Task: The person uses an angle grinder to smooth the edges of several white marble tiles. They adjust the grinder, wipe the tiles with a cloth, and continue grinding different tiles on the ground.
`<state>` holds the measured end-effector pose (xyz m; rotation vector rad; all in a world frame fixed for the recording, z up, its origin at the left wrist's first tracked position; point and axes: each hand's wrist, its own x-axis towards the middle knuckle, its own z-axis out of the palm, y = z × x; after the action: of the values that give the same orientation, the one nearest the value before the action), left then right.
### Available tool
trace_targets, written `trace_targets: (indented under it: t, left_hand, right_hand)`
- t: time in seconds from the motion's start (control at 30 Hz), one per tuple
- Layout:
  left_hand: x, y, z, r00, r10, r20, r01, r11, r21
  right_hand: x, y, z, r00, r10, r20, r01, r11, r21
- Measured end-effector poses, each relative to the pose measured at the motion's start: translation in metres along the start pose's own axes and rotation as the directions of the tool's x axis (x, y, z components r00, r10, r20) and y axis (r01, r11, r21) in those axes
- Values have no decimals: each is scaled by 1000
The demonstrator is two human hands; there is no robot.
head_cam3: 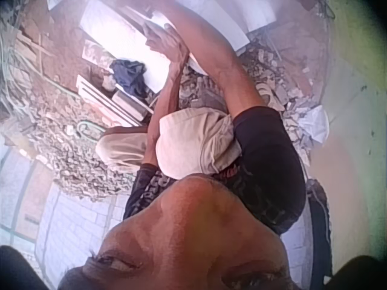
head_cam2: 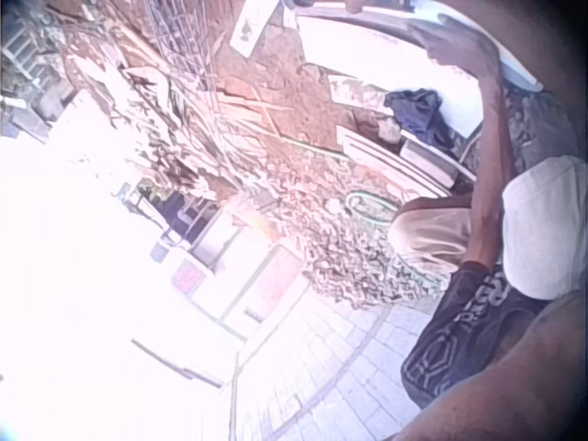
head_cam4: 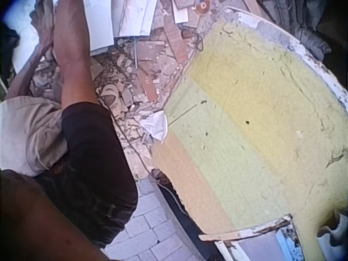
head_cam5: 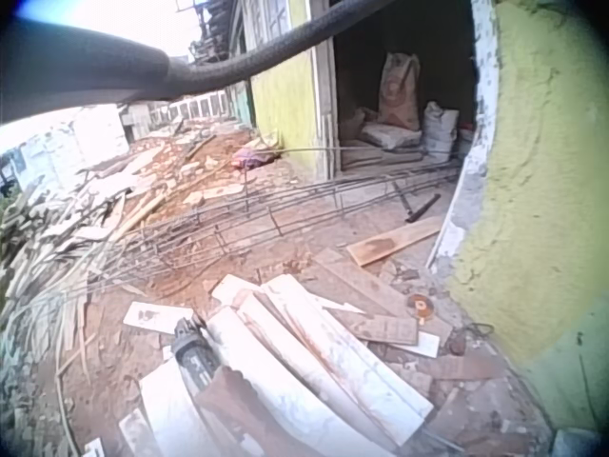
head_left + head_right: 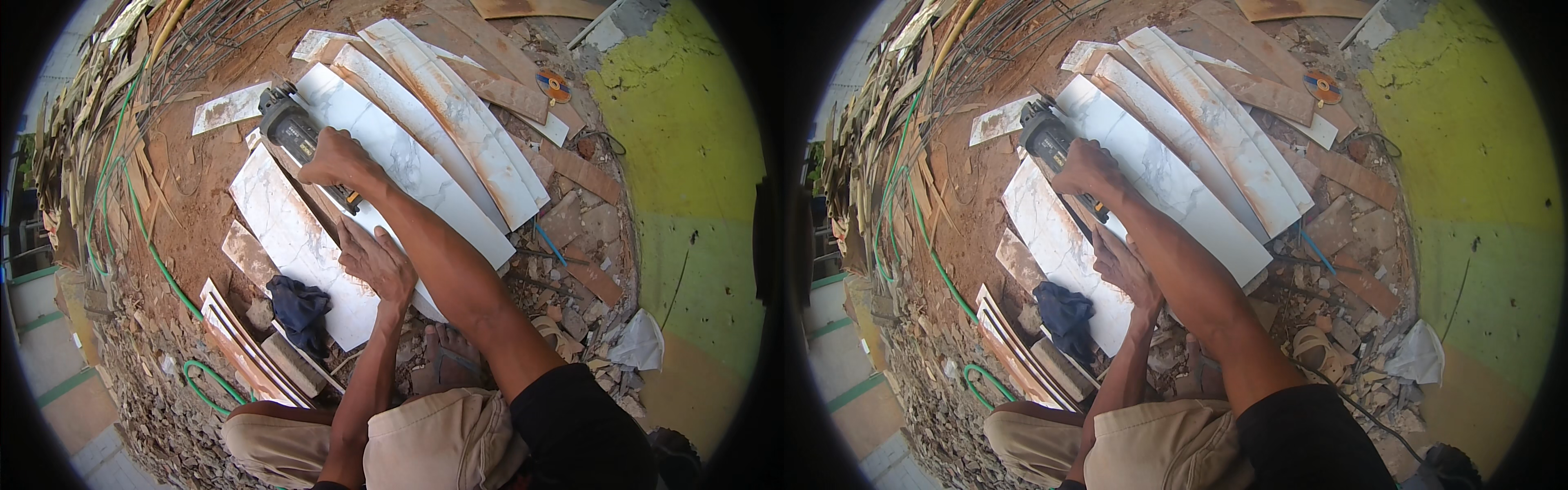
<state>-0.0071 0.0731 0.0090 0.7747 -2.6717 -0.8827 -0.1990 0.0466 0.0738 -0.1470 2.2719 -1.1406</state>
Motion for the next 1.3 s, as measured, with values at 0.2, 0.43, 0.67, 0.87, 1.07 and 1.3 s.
trace_targets:
  t: [0.2, 0.43, 0.67, 0.87, 1.07, 1.3]
  left_hand:
    - [0, -11, 8, 990, 89, -108, -79, 993, 91]
    - [0, -10, 7, 991, 85, -106, -75, 993, 94]
    - [0, -6, 5, 992, 86, -92, -79, 994, 71]
    - [0, -6, 4, 993, 80, -83, -75, 995, 62]
    - [0, -4, 2, 997, 53, -54, -51, 997, 50]
    - [0, -4, 3, 995, 59, -83, -55, 997, 54]
  right_hand:
    - [-10, -8, -10, 993, 54, 104, -55, 998, 8]
    - [-16, -8, -12, 993, 52, 110, -53, 999, 8]
    - [-10, 4, -2, 1000, -4, 8, 4, 1000, -6]
    - [-11, 6, 0, 1000, -6, 14, 6, 1000, -11]
    - [-14, 8, 0, 1000, -2, -1, 2, 1000, -21]
    - [-17, 11, 2, 1000, 4, -14, -4, 1000, -5]
